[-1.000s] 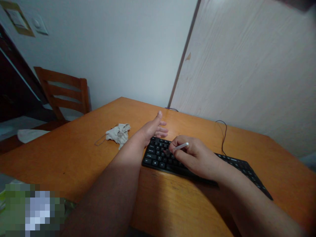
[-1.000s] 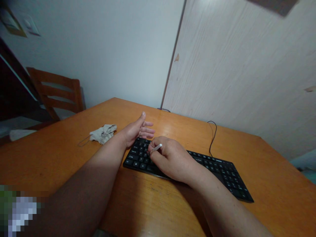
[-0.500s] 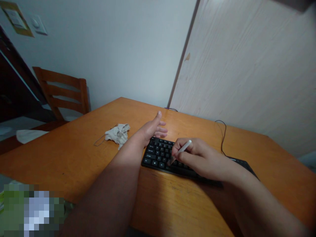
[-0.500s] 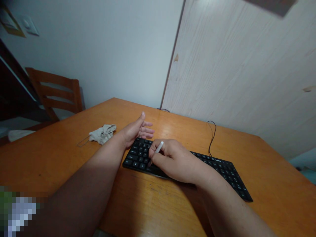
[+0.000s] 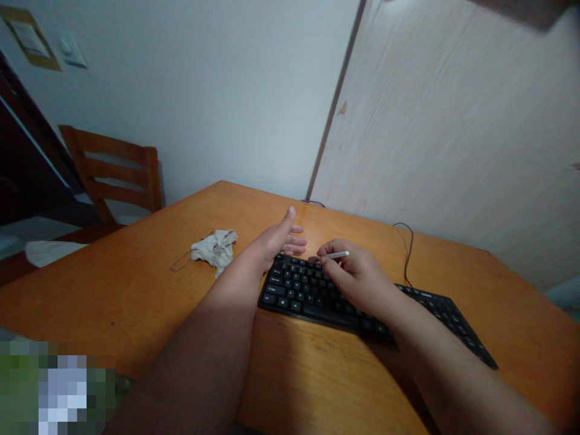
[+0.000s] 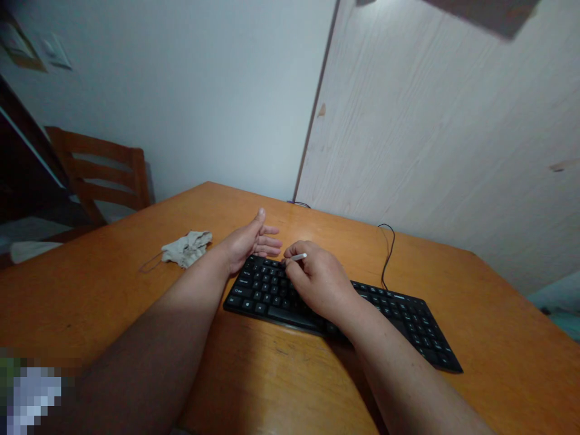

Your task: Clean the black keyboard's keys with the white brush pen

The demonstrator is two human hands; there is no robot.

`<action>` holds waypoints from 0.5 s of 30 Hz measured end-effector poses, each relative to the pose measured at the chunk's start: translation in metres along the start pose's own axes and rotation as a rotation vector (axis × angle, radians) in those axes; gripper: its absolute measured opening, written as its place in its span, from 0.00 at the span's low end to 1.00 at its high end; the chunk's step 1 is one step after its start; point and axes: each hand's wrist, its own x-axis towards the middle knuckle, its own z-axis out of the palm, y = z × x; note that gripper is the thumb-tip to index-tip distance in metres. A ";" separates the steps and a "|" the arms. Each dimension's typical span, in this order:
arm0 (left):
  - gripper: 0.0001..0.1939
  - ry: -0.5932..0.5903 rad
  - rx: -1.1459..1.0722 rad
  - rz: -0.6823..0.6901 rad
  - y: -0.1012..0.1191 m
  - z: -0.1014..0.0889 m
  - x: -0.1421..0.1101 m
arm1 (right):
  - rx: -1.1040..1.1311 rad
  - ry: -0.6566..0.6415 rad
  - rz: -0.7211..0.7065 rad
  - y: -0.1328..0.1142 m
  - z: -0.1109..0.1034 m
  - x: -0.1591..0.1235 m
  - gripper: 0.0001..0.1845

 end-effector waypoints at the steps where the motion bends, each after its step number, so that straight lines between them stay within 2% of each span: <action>1: 0.52 0.000 0.003 0.001 0.000 0.000 0.000 | -0.015 -0.011 -0.009 0.000 0.001 0.000 0.06; 8: 0.52 -0.008 0.017 -0.001 0.000 0.000 0.001 | 0.027 -0.156 -0.053 -0.010 -0.008 -0.003 0.08; 15: 0.52 0.006 0.022 0.006 0.000 0.001 0.000 | 0.016 -0.224 -0.061 -0.020 -0.016 -0.007 0.08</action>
